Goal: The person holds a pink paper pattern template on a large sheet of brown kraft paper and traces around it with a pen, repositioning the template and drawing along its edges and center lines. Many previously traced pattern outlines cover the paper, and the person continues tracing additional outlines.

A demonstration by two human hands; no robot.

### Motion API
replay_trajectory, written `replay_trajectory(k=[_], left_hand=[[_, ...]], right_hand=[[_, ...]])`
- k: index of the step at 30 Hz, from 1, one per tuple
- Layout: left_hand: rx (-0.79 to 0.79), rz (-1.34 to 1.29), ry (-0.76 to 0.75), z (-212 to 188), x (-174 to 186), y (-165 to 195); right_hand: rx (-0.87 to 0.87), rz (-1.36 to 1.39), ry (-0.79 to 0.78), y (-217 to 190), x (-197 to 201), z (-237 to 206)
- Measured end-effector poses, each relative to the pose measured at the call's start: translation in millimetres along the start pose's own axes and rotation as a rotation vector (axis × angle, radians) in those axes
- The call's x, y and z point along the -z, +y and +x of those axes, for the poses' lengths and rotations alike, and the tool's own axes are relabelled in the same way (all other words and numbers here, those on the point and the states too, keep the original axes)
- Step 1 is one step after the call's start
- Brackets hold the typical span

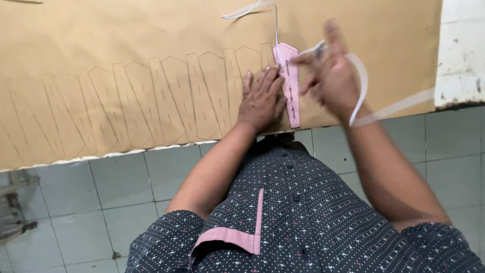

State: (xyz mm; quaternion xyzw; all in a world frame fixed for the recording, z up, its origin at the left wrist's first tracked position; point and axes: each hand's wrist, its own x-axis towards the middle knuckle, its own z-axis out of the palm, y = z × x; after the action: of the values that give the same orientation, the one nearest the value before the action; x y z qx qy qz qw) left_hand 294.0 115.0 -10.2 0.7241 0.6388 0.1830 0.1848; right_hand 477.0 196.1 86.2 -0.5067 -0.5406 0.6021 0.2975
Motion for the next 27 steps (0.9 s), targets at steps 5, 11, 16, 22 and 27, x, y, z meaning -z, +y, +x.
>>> replay_trajectory(k=[5, 11, 16, 22, 27], left_hand=[[-0.015, 0.008, 0.035, -2, 2, 0], [0.018, 0.027, 0.061, -4, -1, -2], [0.034, 0.048, 0.107, -6, -1, -2], [0.116, 0.033, 0.163, -6, 3, 6], [0.316, -0.085, 0.239, -8, -12, 35]], right_hand=[[-0.014, -0.313, 0.3, -19, 161, 17], [-0.334, -0.846, 0.645, 1, 277, -22], [-0.517, -0.987, 0.704, 7, 345, -25], [-0.604, -0.816, 0.331, -1, 431, -37], [-0.668, -0.373, -0.311, 66, 314, -38]])
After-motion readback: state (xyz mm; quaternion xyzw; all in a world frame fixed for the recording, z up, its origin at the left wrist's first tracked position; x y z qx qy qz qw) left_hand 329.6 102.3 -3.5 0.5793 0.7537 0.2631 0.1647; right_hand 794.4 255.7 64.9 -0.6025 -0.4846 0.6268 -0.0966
